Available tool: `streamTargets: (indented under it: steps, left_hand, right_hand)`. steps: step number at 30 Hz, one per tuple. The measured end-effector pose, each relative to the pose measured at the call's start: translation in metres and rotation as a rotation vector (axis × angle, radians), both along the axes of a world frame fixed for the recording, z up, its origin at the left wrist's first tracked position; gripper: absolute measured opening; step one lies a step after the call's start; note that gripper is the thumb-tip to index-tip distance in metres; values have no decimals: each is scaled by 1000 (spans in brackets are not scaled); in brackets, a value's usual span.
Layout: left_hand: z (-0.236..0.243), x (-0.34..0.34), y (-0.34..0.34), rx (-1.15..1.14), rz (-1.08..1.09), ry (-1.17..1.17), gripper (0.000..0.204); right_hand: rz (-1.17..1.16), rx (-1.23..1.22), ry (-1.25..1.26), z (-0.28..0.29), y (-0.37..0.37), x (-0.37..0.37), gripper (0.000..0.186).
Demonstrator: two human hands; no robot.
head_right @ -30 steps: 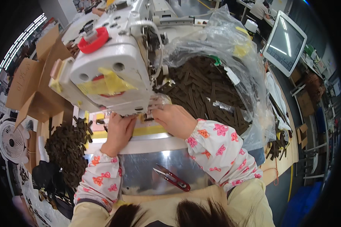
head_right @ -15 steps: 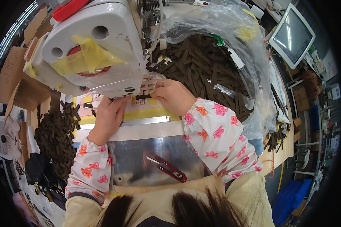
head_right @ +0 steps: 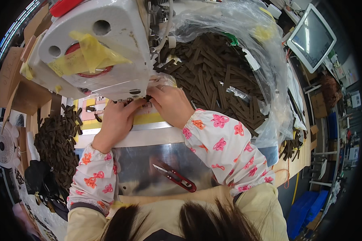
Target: The person picks up fabric strips, positions them under a sewing machine needle, and stitches them.
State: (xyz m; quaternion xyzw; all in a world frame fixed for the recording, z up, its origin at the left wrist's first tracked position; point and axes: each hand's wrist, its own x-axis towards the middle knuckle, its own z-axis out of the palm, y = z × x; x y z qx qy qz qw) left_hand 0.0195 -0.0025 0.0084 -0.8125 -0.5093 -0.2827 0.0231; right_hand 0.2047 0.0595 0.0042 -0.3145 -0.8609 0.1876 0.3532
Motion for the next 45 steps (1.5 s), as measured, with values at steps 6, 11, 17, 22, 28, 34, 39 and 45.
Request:
streamTargets:
  steps: [6, 11, 17, 22, 28, 34, 39, 45]
  left_hand:
    - [-7, -8, -3, 56, 35, -160, 22]
    - [-5, -9, -5, 39, 42, -139, 22]
    - [-2, -6, -9, 6, 41, -143, 24]
    - [-1, -4, -7, 8, 38, -70, 29]
    - [5, -1, -3, 41, 50, 96, 33]
    - [-5, -9, -4, 58, 35, -46, 31]
    - [-5, -7, -5, 125, 59, 6, 31]
    - [-5, -13, -9, 79, 88, 61, 34]
  right_hand:
    - [128, 168, -114, -5, 2, 4, 12]
    - [123, 145, -133, -5, 3, 7, 18]
    - [114, 173, -141, -5, -3, 5, 18]
    - [131, 198, -131, -4, -2, 3, 16]
    - [87, 138, -131, -3, 0, 2, 15]
    - [93, 206, -202, 1, 0, 1, 15]
    - [76, 344, -283, 6, -3, 7, 14]
    - [78, 323, -351, 7, -2, 5, 16]
